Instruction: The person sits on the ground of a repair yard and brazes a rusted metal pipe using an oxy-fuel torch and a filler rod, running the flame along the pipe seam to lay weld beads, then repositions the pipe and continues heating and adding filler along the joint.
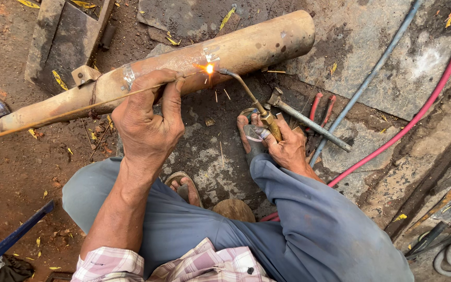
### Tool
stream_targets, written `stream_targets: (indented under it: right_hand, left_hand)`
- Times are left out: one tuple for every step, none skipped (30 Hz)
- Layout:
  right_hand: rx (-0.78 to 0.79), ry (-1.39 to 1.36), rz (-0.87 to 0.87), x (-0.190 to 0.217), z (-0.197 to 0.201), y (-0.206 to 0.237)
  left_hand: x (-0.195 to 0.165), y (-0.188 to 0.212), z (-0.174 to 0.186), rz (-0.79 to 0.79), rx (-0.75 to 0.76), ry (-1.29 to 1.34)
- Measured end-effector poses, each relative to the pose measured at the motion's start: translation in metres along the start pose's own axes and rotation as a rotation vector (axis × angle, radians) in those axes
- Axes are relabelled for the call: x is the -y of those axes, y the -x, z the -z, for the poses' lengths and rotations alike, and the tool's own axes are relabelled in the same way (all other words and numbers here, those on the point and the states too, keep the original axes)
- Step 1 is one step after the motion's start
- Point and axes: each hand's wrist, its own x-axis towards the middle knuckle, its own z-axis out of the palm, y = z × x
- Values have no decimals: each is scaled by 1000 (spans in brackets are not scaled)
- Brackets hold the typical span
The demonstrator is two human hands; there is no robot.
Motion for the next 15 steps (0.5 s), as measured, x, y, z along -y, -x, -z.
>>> stream_targets:
  right_hand:
    - [-7,4,3,0,0,0]
    - [-15,8,8,1,0,0]
    - [-21,8,16,1,0,0]
    - [-28,7,24,1,0,0]
    - [-33,7,29,2,1,0]
    - [-24,-3,24,3,1,0]
    - [-14,-13,20,3,1,0]
    - [-6,-23,17,4,2,0]
    - [-3,-26,4,5,2,0]
    - [0,-29,-9,5,2,0]
    - [3,-31,-21,6,2,0]
    - [-1,-15,-13,7,3,-1]
    - [-3,1,-5,7,3,-1]
    - [-6,17,2,8,3,-1]
    - [-3,-2,3,8,3,-1]
  left_hand:
    - [0,0,0,0,0,3]
    - [1,0,-1,0,-1,6]
    - [1,0,-1,-5,-2,5]
    - [2,0,-1,-9,-3,5]
    - [2,0,-1,-12,-3,4]
    - [2,0,-1,-12,-2,6]
    - [2,0,-1,-13,-1,9]
    - [2,0,-1,-15,0,10]
    - [3,1,-1,-16,-3,3]
    - [3,0,-1,-19,-6,-5]
    - [3,0,-1,-20,-9,-12]
    - [3,0,-1,-14,-8,-9]
    - [3,0,-1,-7,-6,-6]
    - [3,0,-1,1,-4,-2]
    - [3,0,-1,1,-2,2]
